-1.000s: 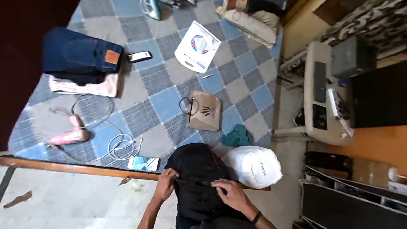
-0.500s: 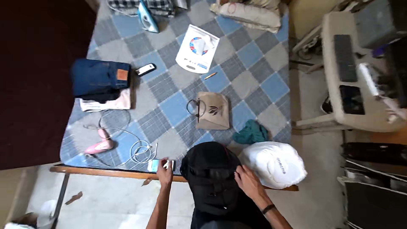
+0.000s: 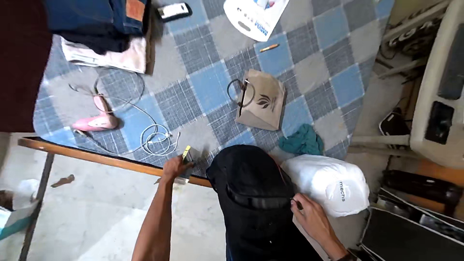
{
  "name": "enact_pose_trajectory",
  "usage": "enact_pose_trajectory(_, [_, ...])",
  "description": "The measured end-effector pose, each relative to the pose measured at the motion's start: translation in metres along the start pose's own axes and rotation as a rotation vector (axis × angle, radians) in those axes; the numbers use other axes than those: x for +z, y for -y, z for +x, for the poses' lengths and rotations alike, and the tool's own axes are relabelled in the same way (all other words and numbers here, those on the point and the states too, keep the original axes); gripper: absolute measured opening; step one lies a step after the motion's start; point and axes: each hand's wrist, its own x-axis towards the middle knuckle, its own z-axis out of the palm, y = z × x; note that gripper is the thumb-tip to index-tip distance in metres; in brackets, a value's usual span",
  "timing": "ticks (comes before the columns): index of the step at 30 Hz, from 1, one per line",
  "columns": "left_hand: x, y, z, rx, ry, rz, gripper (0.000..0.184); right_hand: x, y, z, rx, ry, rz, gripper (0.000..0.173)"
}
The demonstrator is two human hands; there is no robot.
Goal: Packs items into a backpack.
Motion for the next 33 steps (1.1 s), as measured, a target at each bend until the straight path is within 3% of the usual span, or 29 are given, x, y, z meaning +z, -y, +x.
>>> enact_pose_trajectory(3, [-0.006, -0.014, -0.033, -0.104, -0.102, -0.889, 0.058, -0.009, 0.006, 0.007, 0.03, 0.013, 0.014, 0.029])
enact_pose_trajectory(4, [-0.004, -0.024, -0.047, -0.142, -0.145, -1.106, 0.06, -0.011, 0.01, 0.008, 0.044, 0.015, 0.021, 0.03])
enact_pose_trajectory(6, [-0.005, -0.045, -0.07, -0.149, -0.24, -1.303, 0.062, -0.012, 0.016, 0.009, 0.052, 0.0, 0.037, 0.03])
enact_pose_trajectory(8, [-0.011, -0.066, -0.088, 0.031, -0.422, -1.294, 0.056, -0.015, 0.019, 0.008, 0.054, -0.014, 0.06, 0.03])
enact_pose_trajectory(9, [-0.017, -0.076, -0.098, 0.19, -0.539, -1.165, 0.055, -0.018, 0.019, 0.008, 0.059, -0.017, 0.078, 0.03])
enact_pose_trajectory(11, [-0.032, -0.095, -0.116, 0.485, -0.782, -0.689, 0.038, -0.02, 0.016, 0.009, 0.07, -0.022, 0.12, 0.03])
enact_pose_trajectory(13, [-0.034, -0.107, -0.124, 0.556, -0.886, -0.386, 0.032, -0.016, 0.012, 0.012, 0.087, -0.016, 0.153, 0.032])
enact_pose_trajectory(14, [-0.027, -0.108, -0.124, 0.506, -0.887, -0.364, 0.031, -0.014, 0.013, 0.013, 0.093, -0.008, 0.155, 0.032])
enact_pose_trajectory(16, [-0.011, -0.11, -0.11, 0.27, -0.86, -0.556, 0.041, -0.011, 0.017, 0.023, 0.078, -0.021, 0.14, 0.032])
enact_pose_trajectory(19, [0.004, -0.1, -0.085, -0.286, -0.687, -0.987, 0.099, -0.011, 0.025, 0.028, 0.093, 0.034, 0.11, 0.034])
enact_pose_trajectory(20, [0.006, -0.097, -0.086, -0.399, -0.695, -0.984, 0.11, -0.009, 0.027, 0.025, 0.113, 0.072, 0.101, 0.035])
enact_pose_trajectory(21, [0.004, -0.103, -0.093, -0.381, -0.749, -0.905, 0.109, -0.008, 0.03, 0.025, 0.132, 0.101, 0.094, 0.036])
enact_pose_trajectory(23, [-0.009, -0.148, -0.12, 0.014, -0.813, -0.619, 0.084, -0.015, 0.037, 0.031, 0.157, 0.118, 0.094, 0.036])
enact_pose_trajectory(24, [-0.012, -0.175, -0.138, 0.251, -0.756, -0.467, 0.071, -0.017, 0.041, 0.031, 0.167, 0.11, 0.101, 0.036])
enact_pose_trajectory(27, [-0.003, -0.255, -0.168, 0.781, -0.298, 0.042, 0.046, -0.018, 0.044, 0.028, 0.171, 0.023, 0.184, 0.033])
enact_pose_trajectory(29, [0.012, -0.291, -0.171, 0.945, -0.08, 0.295, 0.05, -0.024, 0.042, 0.028, 0.168, -0.023, 0.255, 0.032])
enact_pose_trajectory(33, [0.044, -0.308, -0.176, 1.055, 0.018, 0.322, 0.048, -0.028, 0.035, 0.021, 0.179, -0.007, 0.271, 0.034])
